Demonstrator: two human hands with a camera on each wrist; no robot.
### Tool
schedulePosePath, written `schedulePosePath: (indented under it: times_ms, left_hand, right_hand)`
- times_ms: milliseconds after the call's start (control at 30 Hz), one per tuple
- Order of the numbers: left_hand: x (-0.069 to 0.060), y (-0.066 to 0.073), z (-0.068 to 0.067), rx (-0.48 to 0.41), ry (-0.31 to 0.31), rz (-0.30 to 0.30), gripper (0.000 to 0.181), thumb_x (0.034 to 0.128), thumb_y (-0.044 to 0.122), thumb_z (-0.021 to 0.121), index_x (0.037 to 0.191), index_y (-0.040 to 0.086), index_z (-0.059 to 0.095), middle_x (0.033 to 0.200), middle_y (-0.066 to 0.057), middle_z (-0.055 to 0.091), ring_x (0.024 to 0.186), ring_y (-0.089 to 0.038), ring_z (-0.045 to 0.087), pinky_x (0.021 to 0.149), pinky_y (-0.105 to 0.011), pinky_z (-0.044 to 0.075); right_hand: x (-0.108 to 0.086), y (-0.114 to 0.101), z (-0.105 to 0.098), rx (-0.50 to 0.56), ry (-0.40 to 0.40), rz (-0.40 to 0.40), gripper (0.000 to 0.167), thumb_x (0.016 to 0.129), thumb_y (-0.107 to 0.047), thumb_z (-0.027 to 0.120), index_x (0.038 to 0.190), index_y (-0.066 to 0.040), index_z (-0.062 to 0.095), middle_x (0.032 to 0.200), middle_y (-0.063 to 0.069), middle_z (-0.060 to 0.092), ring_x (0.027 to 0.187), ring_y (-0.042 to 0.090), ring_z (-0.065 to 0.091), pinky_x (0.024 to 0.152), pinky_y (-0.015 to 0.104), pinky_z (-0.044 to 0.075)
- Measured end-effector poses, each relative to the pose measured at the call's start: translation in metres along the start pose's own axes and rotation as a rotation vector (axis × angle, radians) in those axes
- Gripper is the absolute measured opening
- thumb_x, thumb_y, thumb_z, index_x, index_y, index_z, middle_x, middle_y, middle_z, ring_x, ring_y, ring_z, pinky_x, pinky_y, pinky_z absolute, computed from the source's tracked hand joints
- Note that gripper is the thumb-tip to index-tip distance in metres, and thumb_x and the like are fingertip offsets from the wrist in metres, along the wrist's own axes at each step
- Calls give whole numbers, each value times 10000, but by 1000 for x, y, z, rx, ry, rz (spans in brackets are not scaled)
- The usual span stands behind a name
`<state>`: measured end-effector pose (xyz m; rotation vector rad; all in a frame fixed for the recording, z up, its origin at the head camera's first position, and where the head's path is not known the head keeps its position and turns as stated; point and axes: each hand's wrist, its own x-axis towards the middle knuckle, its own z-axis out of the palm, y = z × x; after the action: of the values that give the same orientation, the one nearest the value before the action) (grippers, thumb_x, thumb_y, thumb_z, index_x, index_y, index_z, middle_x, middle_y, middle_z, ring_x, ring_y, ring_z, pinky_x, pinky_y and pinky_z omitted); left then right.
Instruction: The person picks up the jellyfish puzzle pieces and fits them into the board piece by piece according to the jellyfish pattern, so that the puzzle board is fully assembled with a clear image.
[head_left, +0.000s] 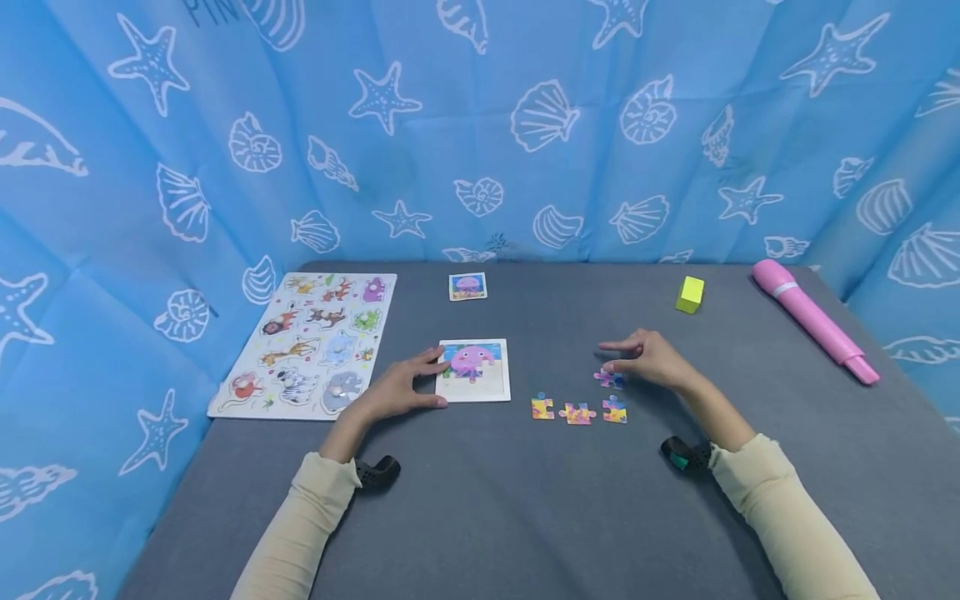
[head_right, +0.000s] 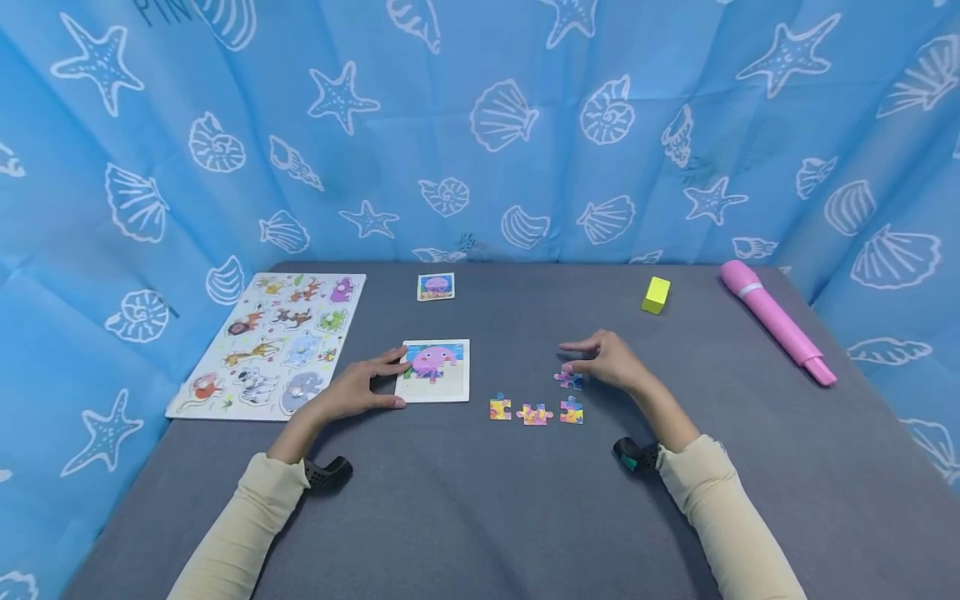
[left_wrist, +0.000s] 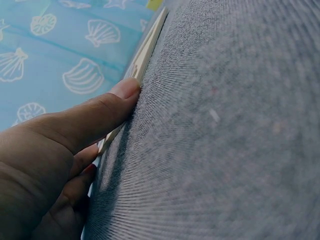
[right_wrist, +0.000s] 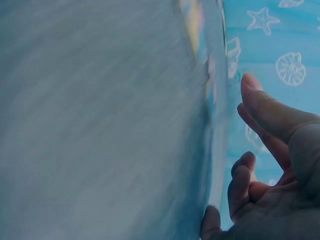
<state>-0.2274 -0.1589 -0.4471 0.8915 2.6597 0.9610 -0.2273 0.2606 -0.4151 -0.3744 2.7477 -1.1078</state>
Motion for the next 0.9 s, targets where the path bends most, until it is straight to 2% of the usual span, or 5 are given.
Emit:
schedulePosePath:
  times_ms: [233, 433, 767, 900]
  left_hand:
    - [1, 1, -2, 9, 7, -5, 680, 756, 335, 740, 1345, 119, 477, 1506, -85, 276, 1400, -300, 213, 1103, -513, 231]
    - [-1, 2, -2, 12, 4, -10, 678, 753, 337, 743, 1340, 120, 484, 1502, -86, 284, 1395, -302, 224, 1099, -513, 239]
    - [-1, 2, -1, 2, 5, 0, 675, 758, 333, 739, 1342, 115, 482, 1501, -94, 285, 1396, -310, 217, 1096, -517, 242]
    - [0, 1, 0, 1, 2, 0, 673, 757, 329, 740, 1341, 117, 483, 1501, -90, 285, 1397, -305, 218, 1097, -514, 241]
  right_hand:
    - [-14, 12, -5, -4, -27, -21, 446, 757, -176, 748, 1152, -2, 635, 772, 83, 460, 680, 151, 332, 577, 254, 282]
    - [-16, 15, 0, -99, -25, -8, 427, 735, -225, 769, 1108, -38, 675, 823, 92, 535, 681, 141, 354, 581, 243, 299]
    - [-15, 13, 6, -162, 80, 19, 320, 754, -214, 755, 1019, -39, 713, 854, 103, 523, 737, 182, 396, 620, 277, 298]
    - [-15, 11, 5, -190, 93, -17, 292, 770, -182, 736, 1006, -12, 706, 813, 105, 499, 730, 187, 379, 614, 281, 281]
